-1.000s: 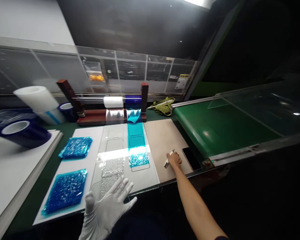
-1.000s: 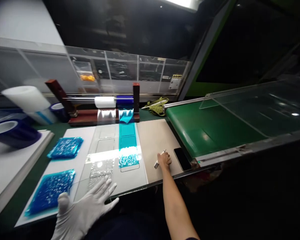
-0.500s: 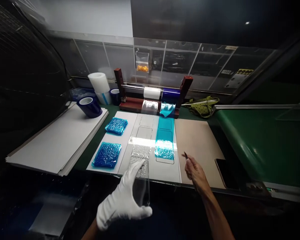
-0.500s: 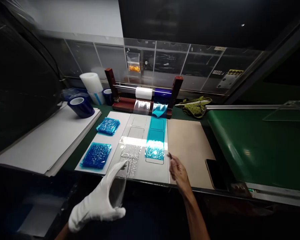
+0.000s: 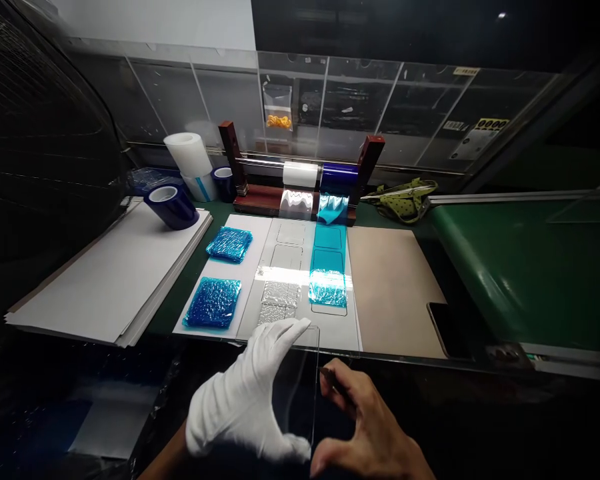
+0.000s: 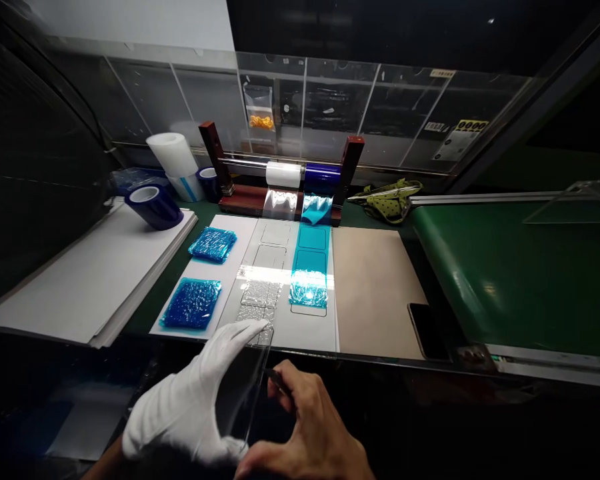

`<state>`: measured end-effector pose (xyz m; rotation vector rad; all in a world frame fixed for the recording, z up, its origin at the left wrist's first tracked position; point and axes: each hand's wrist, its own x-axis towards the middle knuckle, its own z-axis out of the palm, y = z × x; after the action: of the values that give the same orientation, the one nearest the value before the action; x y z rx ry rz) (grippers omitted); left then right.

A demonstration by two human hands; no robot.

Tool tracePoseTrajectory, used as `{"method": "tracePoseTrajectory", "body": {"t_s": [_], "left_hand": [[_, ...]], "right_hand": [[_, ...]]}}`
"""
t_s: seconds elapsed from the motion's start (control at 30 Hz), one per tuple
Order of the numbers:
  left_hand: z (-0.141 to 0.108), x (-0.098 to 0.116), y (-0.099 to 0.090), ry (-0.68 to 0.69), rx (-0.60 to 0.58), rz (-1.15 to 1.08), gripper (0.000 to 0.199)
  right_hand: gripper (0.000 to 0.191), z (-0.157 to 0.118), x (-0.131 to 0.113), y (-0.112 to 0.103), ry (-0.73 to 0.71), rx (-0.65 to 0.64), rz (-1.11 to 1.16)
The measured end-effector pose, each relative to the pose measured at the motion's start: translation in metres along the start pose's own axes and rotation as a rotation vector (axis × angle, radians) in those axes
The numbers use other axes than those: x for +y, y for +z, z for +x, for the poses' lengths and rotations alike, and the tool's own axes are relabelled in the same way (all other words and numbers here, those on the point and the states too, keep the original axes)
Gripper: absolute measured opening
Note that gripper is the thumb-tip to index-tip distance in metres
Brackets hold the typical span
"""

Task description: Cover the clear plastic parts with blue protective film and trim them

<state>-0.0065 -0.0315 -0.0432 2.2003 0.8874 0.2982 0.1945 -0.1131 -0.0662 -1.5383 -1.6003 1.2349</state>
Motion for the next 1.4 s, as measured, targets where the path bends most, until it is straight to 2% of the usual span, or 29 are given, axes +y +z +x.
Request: {"method": "tracePoseTrajectory", "body": {"t_s": [0.17, 0.37, 0.57, 0.87, 1.07, 1.17, 1.27, 1.33, 1.4], "left_hand": [[0.001, 0.002, -0.003, 0.039, 0.010, 0.004, 0.117], [0.005, -0.001, -0.004, 0.092, 0.021, -0.033, 0.118], [0.006, -0.003, -0.005, 0.085, -0.010, -0.020, 0.119], [0.016, -0.003, -0.009, 0.097, -0.050, -0.047, 0.121], [0.018, -0.002, -0.010, 0.102, -0.054, -0.005, 0.120], [0.020, 0.001, -0.008, 0.071, -0.021, 0.047, 0.119], [0.021, 0.001, -0.005, 0.004, 0.079, 0.123, 0.117], [0.021, -0.002, -0.004, -0.045, 0.159, 0.140, 0.117], [0.021, -0.006, -0.005, -0.113, 0.186, 0.023, 0.117]], "right_hand": [[0.067, 0.012, -0.006, 0.008, -0.114, 0.071, -0.079], [0.084, 0.013, -0.001, 0.013, -0.163, 0.112, -0.178], [0.078, 0.018, 0.000, 0.018, -0.181, 0.123, -0.156], [0.067, 0.020, -0.008, 0.014, -0.207, 0.131, -0.136], [0.061, 0.020, -0.003, 0.015, -0.218, 0.118, -0.063], [0.060, 0.018, 0.005, 0.021, -0.262, 0.236, 0.018], [0.057, 0.020, 0.019, 0.018, -0.302, 0.449, 0.162], [0.048, 0.027, 0.037, 0.006, -0.224, 0.562, 0.229], [0.037, 0.037, 0.067, -0.014, -0.051, 0.673, 0.192]]}}
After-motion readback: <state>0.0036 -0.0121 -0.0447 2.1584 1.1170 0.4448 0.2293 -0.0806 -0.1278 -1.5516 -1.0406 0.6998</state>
